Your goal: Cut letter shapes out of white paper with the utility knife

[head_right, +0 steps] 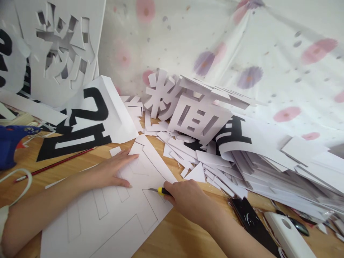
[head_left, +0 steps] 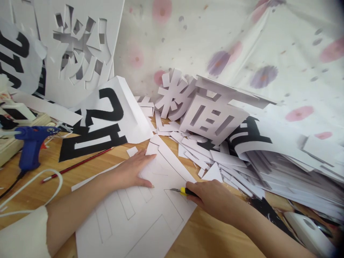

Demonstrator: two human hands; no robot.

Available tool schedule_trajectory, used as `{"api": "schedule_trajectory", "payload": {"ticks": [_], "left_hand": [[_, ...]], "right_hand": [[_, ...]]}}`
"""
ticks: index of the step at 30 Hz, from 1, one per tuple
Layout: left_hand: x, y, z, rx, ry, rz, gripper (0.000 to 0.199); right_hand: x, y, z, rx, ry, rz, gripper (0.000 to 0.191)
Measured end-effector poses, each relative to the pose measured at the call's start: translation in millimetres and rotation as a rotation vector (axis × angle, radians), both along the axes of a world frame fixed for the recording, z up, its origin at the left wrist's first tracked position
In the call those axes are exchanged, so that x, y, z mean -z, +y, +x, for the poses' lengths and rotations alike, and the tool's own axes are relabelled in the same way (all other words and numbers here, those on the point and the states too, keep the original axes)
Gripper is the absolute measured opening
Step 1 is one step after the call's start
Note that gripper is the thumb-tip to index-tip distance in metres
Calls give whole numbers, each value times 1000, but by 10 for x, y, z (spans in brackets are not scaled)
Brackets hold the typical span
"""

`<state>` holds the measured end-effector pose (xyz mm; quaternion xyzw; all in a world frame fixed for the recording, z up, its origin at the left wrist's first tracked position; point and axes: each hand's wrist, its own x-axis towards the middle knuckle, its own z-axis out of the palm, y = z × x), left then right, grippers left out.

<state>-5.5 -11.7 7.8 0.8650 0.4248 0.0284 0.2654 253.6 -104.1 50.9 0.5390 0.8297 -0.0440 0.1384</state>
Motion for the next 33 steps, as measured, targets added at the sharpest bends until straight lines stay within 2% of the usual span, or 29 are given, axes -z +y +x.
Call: {"api": "schedule_trajectory", "payload": {"ticks": [8,14,19,27,33], "left_hand": [[-57,-20,9,-15,22,-8,95],[-16,-1,-7,-14,31,-4,96],[12,10,-17,-19,20,-7,96],[-33,-8,-8,-20,9,-13,95],[-3,8,-19,-19,-7,-11,96]], "right_hand": [[-151,106,-86,-75,-66,-69,14],[-134,103,-42,-87,-125,-64,12],[-132,53,-33,-69,-179,-57,9],[-260,-28,-110,-5,-242,-87,14],[-321,-68,-162,46,-240,-101,15]]}}
